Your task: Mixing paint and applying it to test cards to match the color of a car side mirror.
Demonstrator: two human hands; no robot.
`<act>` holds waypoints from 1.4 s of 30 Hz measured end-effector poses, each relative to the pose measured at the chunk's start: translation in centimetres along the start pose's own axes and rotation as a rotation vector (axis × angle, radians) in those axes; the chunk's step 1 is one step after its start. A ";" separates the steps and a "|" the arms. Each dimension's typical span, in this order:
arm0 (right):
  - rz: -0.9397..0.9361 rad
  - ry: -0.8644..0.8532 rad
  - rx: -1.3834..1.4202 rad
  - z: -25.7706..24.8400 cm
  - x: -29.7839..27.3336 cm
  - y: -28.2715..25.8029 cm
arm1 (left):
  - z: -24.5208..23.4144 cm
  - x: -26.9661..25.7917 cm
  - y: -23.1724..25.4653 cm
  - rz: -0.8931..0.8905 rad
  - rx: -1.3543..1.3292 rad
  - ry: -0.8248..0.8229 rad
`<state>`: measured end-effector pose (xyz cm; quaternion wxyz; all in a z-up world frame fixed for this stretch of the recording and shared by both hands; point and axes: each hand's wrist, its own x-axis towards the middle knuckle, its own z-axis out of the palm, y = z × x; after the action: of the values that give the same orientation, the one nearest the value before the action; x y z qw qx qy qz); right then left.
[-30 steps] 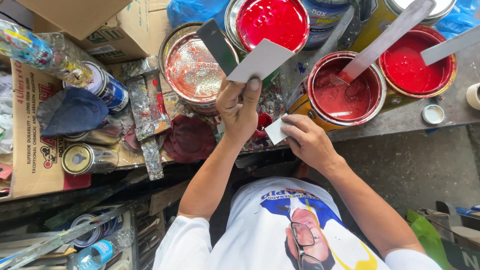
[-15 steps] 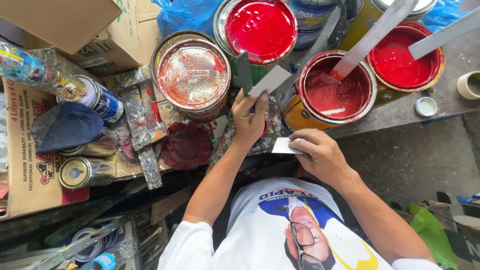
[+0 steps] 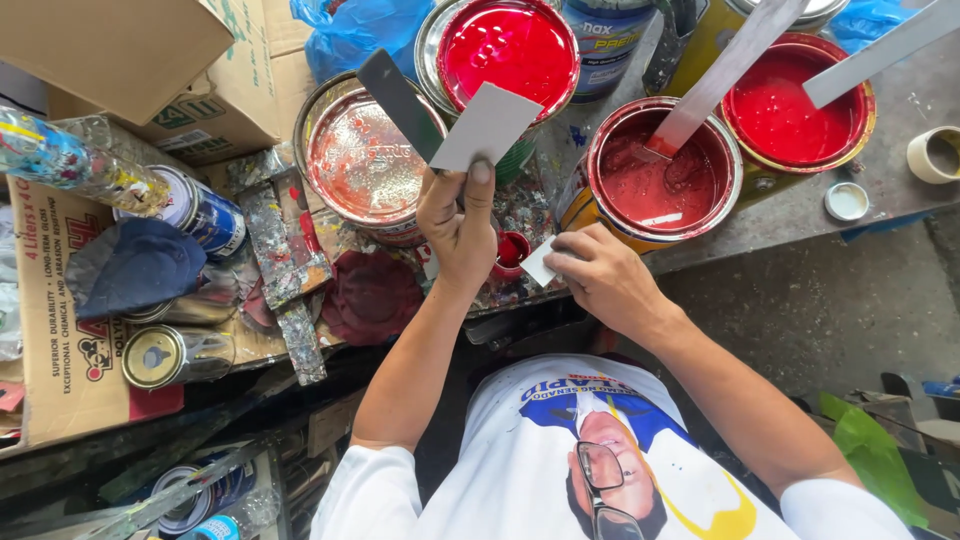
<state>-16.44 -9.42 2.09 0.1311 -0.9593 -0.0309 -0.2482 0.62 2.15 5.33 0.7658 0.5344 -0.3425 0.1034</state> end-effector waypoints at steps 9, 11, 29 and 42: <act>-0.075 -0.079 -0.006 1.7 1.3 0.7 | 0.7 0.5 3.2 0.021 -0.024 0.014; -0.063 -0.109 -0.032 2.3 0.9 1.1 | 0.7 0.6 3.7 0.028 -0.024 0.004; -0.004 -0.094 -0.011 1.5 0.0 0.5 | 1.3 -1.9 -1.5 -0.014 -0.028 -0.067; 0.118 0.101 0.133 3.5 -0.2 0.2 | -7.4 -5.2 5.4 -0.549 -0.057 -0.134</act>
<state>-14.95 -8.67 -1.02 0.2102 -0.9349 0.0157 -0.2856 -3.02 12.01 4.63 0.7555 0.5911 -0.2374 -0.1530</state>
